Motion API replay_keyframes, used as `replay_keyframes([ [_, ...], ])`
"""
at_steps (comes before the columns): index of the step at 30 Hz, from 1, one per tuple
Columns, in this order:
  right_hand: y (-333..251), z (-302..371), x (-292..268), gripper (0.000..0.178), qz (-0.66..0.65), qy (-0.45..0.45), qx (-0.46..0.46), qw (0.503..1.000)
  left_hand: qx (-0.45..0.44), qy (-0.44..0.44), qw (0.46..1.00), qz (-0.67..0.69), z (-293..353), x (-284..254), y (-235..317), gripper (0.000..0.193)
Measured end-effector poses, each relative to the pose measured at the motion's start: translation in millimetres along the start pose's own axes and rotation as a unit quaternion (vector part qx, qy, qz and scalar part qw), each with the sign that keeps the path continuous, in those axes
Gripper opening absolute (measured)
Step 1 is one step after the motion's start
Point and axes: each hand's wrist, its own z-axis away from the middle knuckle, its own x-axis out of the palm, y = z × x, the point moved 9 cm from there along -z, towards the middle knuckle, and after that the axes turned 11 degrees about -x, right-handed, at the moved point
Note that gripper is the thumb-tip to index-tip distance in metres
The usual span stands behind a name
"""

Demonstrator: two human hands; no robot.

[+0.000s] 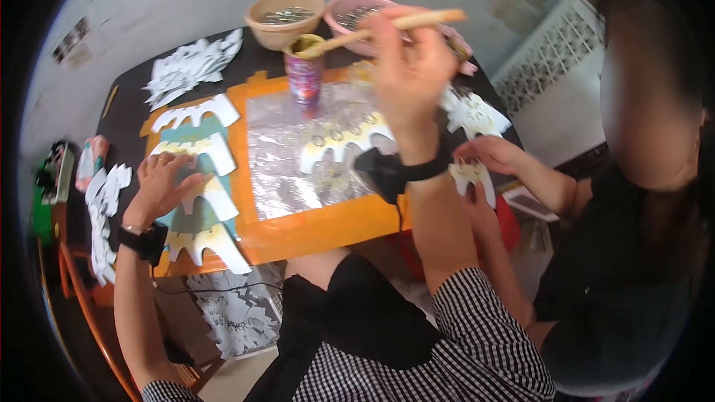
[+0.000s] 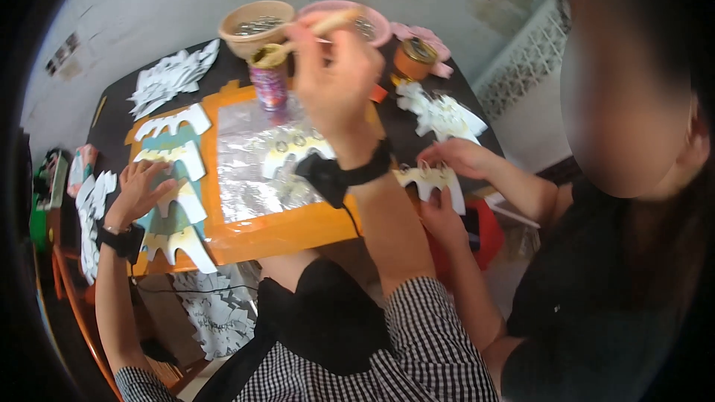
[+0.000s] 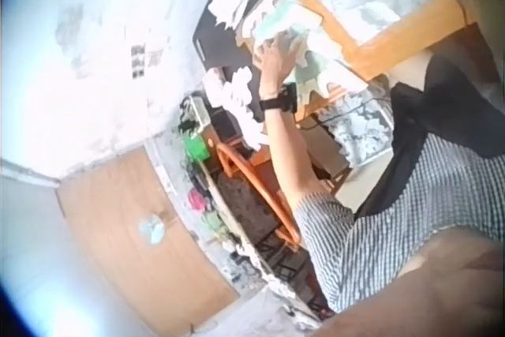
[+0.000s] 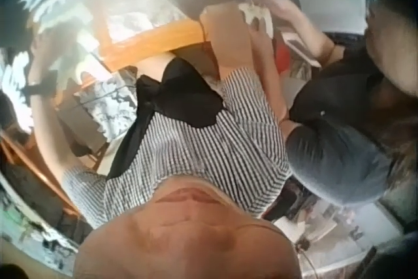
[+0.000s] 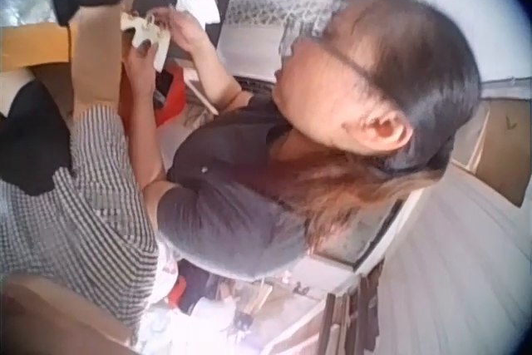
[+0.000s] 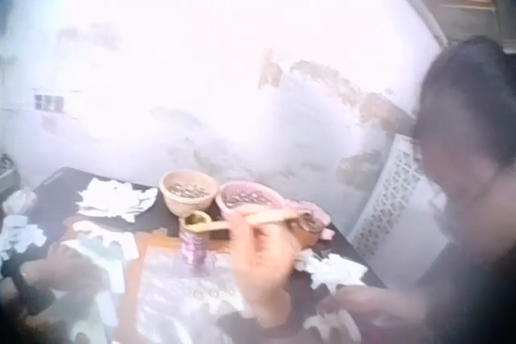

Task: Applying glue to pattern pieces and attaching metal eyelets for shoe assembly.

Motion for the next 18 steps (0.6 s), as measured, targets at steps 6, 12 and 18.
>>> replay_keyframes([
  [6,-25.6,7.9,19.3,0.008,0.004,-0.027,0.014,1.000,0.008,0.017,0.999,-0.041,-0.5,14.1,-22.0,0.047],
  [12,-53.7,22.2,16.2,0.011,-0.064,0.038,-0.032,0.997,-0.008,-0.026,1.000,-0.013,-2.1,9.7,-5.2,0.051],
  [18,-94.8,26.4,13.1,0.016,-0.019,0.019,-0.148,0.989,-0.028,-0.038,0.999,-0.012,1.3,7.9,-1.2,0.054],
])
